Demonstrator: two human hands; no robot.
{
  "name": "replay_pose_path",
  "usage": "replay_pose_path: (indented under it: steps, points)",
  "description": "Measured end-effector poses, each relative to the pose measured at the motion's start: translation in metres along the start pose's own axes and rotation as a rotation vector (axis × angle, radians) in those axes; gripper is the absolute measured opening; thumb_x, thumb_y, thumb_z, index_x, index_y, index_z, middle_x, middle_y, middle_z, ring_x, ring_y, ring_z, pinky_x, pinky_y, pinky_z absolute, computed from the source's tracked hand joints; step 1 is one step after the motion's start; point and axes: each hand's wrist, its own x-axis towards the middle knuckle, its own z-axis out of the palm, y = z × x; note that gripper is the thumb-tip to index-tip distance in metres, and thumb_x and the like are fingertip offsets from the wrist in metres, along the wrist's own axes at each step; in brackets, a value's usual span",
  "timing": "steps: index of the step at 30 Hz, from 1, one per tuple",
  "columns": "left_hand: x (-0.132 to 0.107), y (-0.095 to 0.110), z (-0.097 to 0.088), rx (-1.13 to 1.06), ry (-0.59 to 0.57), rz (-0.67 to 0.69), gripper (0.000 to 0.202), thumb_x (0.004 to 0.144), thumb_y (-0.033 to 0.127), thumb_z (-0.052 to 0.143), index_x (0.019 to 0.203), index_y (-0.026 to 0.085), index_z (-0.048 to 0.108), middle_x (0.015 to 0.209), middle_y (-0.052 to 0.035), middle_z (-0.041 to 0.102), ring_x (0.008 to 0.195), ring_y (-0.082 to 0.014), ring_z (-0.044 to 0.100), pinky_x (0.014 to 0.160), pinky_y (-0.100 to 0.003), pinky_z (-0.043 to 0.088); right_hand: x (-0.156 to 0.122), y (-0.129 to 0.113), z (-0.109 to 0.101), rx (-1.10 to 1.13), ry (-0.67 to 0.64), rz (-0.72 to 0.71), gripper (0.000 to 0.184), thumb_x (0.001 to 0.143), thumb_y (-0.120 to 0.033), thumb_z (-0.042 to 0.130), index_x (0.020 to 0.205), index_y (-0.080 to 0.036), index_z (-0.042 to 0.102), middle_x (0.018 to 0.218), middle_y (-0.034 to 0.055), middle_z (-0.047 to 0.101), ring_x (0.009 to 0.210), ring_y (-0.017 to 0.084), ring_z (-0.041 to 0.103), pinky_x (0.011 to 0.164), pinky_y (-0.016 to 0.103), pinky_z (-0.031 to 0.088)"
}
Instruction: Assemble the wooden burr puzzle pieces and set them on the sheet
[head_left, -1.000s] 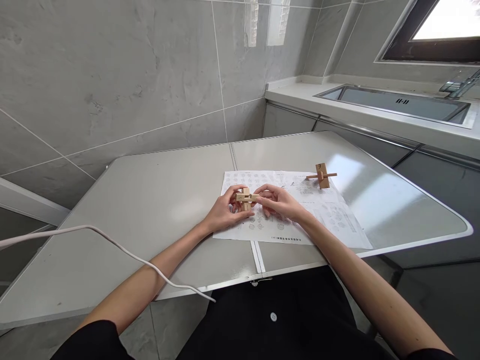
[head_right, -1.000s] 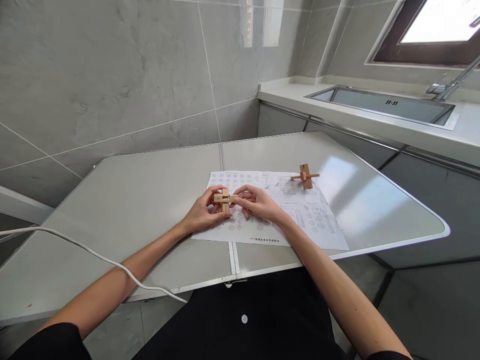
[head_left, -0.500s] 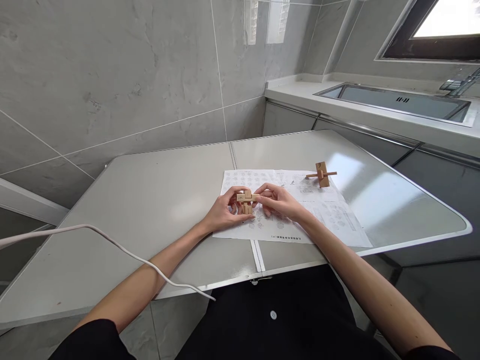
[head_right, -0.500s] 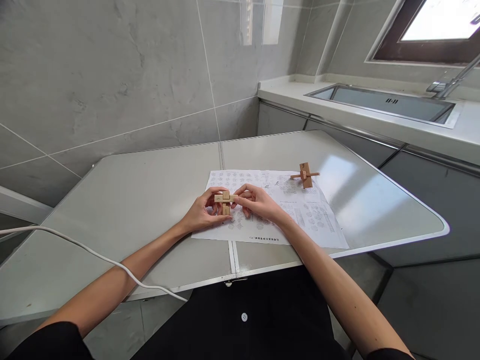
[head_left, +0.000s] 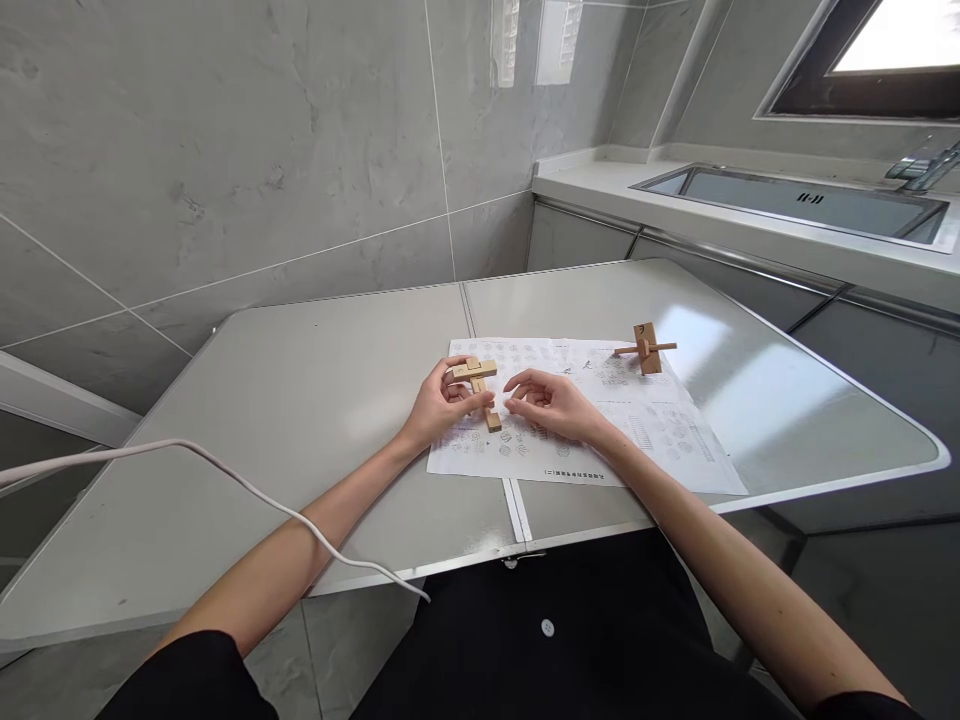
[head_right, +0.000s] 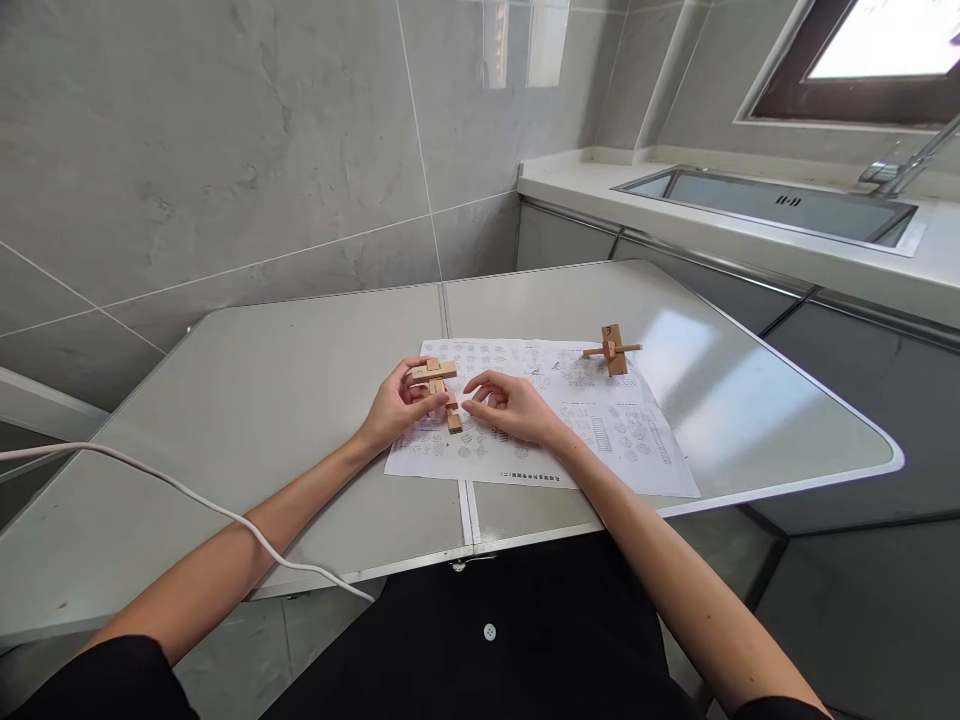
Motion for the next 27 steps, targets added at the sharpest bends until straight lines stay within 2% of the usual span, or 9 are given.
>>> replay_pose_path:
  steps: [5,10,13,18,22,27]
  points:
    - [0.002,-0.003,-0.001,-0.022,0.040,-0.010,0.075,0.079,0.051,0.093,0.135,0.022,0.054,0.117,-0.0103,0.077,0.074,-0.0144,0.073,0.070,-0.029,0.059,-0.002,-0.001,0.006,-0.175,-0.052,-0.073,0.033,0.089,-0.050,0.081,0.109,-0.025,0.076,0.087,0.0010,0.072,0.063,0.013,0.053,0.061,0.029,0.045]
    - [0.001,-0.003,0.001,-0.015,0.035,0.000,0.076,0.077,0.048,0.095,0.135,0.021,0.054,0.117,-0.0109,0.077,0.073,-0.0141,0.073,0.075,-0.032,0.062,-0.002,0.002,0.017,-0.374,-0.055,-0.108,0.043,0.079,-0.056,0.090,0.098,-0.025,0.066,0.076,-0.0037,0.065,0.062,0.015,0.054,0.061,0.028,0.038]
    - [0.000,-0.002,0.002,0.004,0.025,0.009,0.075,0.076,0.048,0.096,0.134,0.021,0.056,0.120,-0.0114,0.077,0.075,-0.0142,0.073,0.075,-0.031,0.062,0.000,0.005,0.024,-0.472,-0.034,-0.116,0.043,0.082,-0.058,0.087,0.094,-0.025,0.062,0.067,-0.0051,0.060,0.057,0.015,0.053,0.057,0.028,0.032]
    - [-0.001,-0.002,0.002,0.030,0.014,0.029,0.073,0.079,0.051,0.094,0.135,0.022,0.057,0.126,-0.0132,0.075,0.081,-0.0151,0.073,0.077,-0.030,0.061,0.001,0.009,0.030,-0.563,0.031,-0.141,0.025,0.095,-0.046,0.071,0.091,-0.025,0.060,0.064,-0.0038,0.061,0.052,0.015,0.051,0.056,0.028,0.029]
    - [-0.002,-0.002,0.002,0.049,0.020,0.054,0.072,0.079,0.049,0.094,0.135,0.023,0.057,0.125,-0.0105,0.074,0.080,-0.0135,0.071,0.077,-0.028,0.060,0.000,0.008,0.026,-0.583,0.102,-0.149,0.018,0.102,-0.041,0.062,0.103,-0.024,0.064,0.076,0.0010,0.071,0.059,0.017,0.059,0.058,0.029,0.033]
    - [-0.004,-0.002,0.004,0.095,0.032,0.081,0.072,0.078,0.048,0.095,0.135,0.024,0.057,0.117,-0.0059,0.074,0.072,-0.0109,0.063,0.071,-0.026,0.057,-0.001,0.006,0.021,-0.587,0.160,-0.180,0.026,0.109,-0.036,0.053,0.128,-0.023,0.064,0.105,0.0090,0.078,0.066,0.019,0.064,0.061,0.032,0.038]
